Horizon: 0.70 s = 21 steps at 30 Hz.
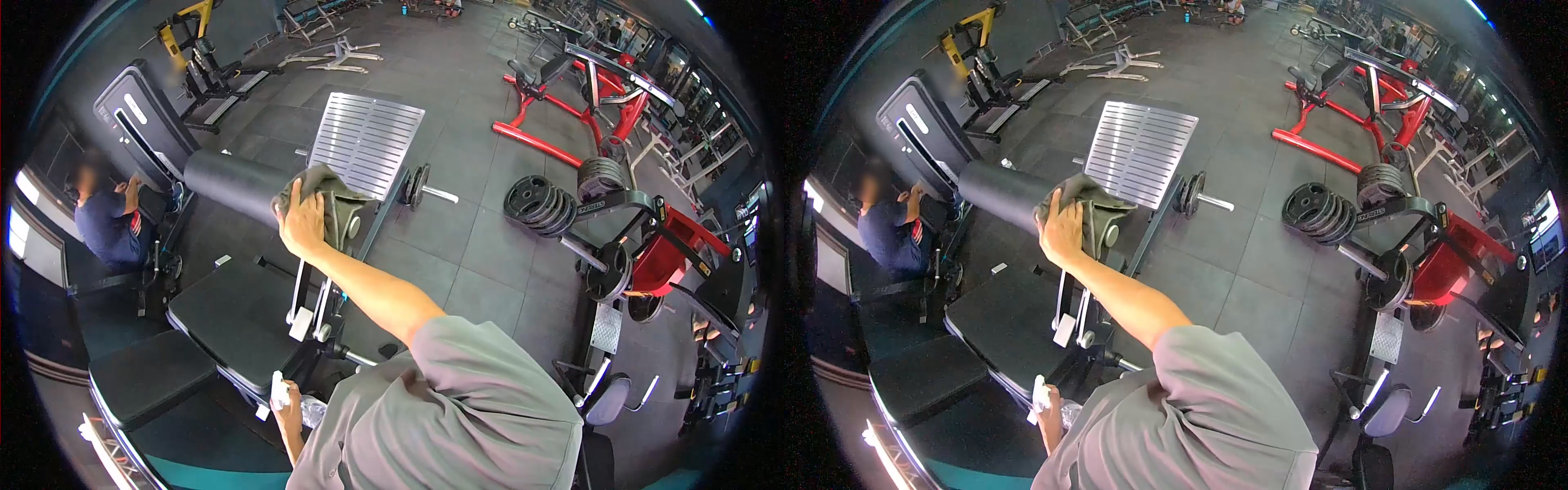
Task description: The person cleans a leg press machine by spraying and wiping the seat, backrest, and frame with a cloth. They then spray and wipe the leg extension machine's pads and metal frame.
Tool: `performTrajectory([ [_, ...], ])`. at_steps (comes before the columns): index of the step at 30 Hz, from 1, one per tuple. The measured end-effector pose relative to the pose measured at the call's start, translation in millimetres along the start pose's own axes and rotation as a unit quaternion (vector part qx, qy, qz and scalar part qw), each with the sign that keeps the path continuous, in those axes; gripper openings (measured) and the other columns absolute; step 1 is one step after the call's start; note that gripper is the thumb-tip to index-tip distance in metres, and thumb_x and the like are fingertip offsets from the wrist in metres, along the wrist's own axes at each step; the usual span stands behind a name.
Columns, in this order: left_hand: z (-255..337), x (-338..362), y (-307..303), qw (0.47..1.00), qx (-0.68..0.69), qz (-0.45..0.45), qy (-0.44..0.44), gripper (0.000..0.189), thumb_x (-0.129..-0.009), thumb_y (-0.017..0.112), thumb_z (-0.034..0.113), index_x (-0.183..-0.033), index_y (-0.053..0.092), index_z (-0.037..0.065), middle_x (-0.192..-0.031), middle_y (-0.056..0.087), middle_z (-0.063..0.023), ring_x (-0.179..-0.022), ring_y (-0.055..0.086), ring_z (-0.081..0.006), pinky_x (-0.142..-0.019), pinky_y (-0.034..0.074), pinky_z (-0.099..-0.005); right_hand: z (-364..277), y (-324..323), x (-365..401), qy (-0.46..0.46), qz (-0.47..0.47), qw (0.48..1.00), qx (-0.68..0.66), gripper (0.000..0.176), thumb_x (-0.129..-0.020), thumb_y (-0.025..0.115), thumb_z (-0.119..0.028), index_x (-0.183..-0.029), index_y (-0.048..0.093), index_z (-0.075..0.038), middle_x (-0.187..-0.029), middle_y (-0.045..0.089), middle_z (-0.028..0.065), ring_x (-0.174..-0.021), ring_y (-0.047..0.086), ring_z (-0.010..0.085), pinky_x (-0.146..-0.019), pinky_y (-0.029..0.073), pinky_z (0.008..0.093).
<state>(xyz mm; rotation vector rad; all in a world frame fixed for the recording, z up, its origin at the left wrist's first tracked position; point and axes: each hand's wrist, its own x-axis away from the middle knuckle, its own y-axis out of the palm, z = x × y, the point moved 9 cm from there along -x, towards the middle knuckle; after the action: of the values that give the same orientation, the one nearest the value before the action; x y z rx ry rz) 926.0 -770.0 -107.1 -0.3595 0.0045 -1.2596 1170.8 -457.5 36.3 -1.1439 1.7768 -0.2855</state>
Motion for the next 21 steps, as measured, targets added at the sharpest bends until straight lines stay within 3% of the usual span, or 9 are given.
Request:
performTrajectory([
  [3, 7, 10, -4, 1.0, -0.012, -0.003, 0.006, 0.014, -0.089, 0.065, 0.018, -0.095, 0.065, 0.006, -0.075, 0.056, 0.0032, -0.068, 0.05, -0.0072, -0.062, 0.041, -0.0258, -8, -3, 28, -0.078, -0.068, 0.993, 0.055, 0.081, -0.087, 0.065, -0.026, -0.146, 0.025, 0.013, -0.124, 0.05, 0.0401, -0.127, 0.043, 0.0504, -0.115, 0.025, 0.0541],
  [6, 5, 13, -8, 1.0, -0.006, 0.009, 0.02, 0.013, -0.089, 0.065, 0.016, -0.096, 0.065, 0.005, -0.077, 0.057, 0.0031, -0.07, 0.051, -0.0074, -0.063, 0.041, -0.0262, -20, 1, 99, -0.195, -0.147, 0.969, 0.024, 0.069, -0.085, 0.066, -0.029, -0.14, 0.041, 0.006, -0.134, 0.046, 0.037, -0.134, 0.04, 0.0452, -0.116, 0.026, 0.0515],
  [8, 7, 15, -12, 0.999, -0.003, 0.035, 0.031, 0.012, -0.089, 0.064, 0.015, -0.096, 0.065, 0.005, -0.078, 0.058, 0.003, -0.071, 0.051, -0.0074, -0.064, 0.041, -0.0261, -32, 28, 150, -0.164, -0.229, 0.959, 0.008, 0.063, -0.085, 0.065, -0.031, -0.136, 0.048, 0.003, -0.138, 0.045, 0.0343, -0.136, 0.038, 0.0425, -0.116, 0.026, 0.0502],
  [10, -5, 16, -15, 0.999, 0.004, 0.03, 0.032, 0.013, -0.09, 0.064, 0.016, -0.097, 0.064, 0.005, -0.078, 0.057, 0.0034, -0.072, 0.051, -0.0069, -0.064, 0.041, -0.0258, -53, 59, 212, -0.107, -0.395, 0.91, -0.069, 0.062, -0.085, 0.066, -0.031, -0.136, 0.05, 0.0, -0.14, 0.044, 0.0325, -0.138, 0.035, 0.0434, -0.116, 0.025, 0.0506],
  [11, -9, 16, -17, 0.999, 0.002, 0.022, 0.028, 0.013, -0.09, 0.064, 0.015, -0.097, 0.064, 0.005, -0.078, 0.057, 0.0034, -0.071, 0.051, -0.0067, -0.064, 0.041, -0.0256, -69, 46, 236, -0.206, -0.319, 0.924, -0.038, 0.059, -0.084, 0.067, -0.03, -0.134, 0.053, -0.002, -0.14, 0.045, 0.0311, -0.137, 0.035, 0.0444, -0.116, 0.024, 0.0514],
  [14, 11, 25, -25, 0.998, -0.022, 0.043, 0.048, 0.012, -0.09, 0.065, 0.014, -0.098, 0.064, 0.005, -0.076, 0.055, 0.0046, -0.068, 0.048, -0.0053, -0.061, 0.039, -0.0243, -61, 29, 228, -0.176, -0.252, 0.947, -0.09, 0.058, -0.077, 0.073, -0.024, -0.129, 0.056, -0.006, -0.135, 0.051, 0.0267, -0.134, 0.04, 0.0434, -0.116, 0.026, 0.0522],
  [16, -9, 28, -33, 0.998, 0.014, 0.052, 0.033, 0.013, -0.09, 0.065, 0.015, -0.097, 0.064, 0.005, -0.075, 0.056, 0.0043, -0.068, 0.048, -0.0057, -0.061, 0.039, -0.0248, -36, 42, 199, -0.123, -0.3, 0.945, -0.053, 0.061, -0.078, 0.072, -0.026, -0.133, 0.053, -0.004, -0.134, 0.051, 0.0292, -0.134, 0.039, 0.0448, -0.115, 0.028, 0.0517],
  [18, -4, 33, -37, 0.997, -0.011, 0.053, 0.051, 0.013, -0.091, 0.064, 0.016, -0.096, 0.064, 0.004, -0.075, 0.056, 0.0035, -0.068, 0.049, -0.0068, -0.061, 0.039, -0.0255, -35, 33, 176, -0.152, -0.229, 0.961, -0.036, 0.067, -0.08, 0.072, -0.029, -0.137, 0.049, -0.004, -0.138, 0.047, 0.0306, -0.136, 0.038, 0.0442, -0.116, 0.027, 0.0501],
  [21, -20, 36, -43, 0.999, -0.007, 0.037, 0.032, 0.014, -0.092, 0.064, 0.017, -0.095, 0.063, 0.003, -0.075, 0.056, 0.0029, -0.069, 0.049, -0.0072, -0.062, 0.04, -0.0254, -54, 43, 230, -0.227, -0.312, 0.922, -0.013, 0.069, -0.082, 0.071, -0.03, -0.141, 0.045, -0.006, -0.144, 0.042, 0.0309, -0.138, 0.036, 0.0425, -0.118, 0.026, 0.0487],
])
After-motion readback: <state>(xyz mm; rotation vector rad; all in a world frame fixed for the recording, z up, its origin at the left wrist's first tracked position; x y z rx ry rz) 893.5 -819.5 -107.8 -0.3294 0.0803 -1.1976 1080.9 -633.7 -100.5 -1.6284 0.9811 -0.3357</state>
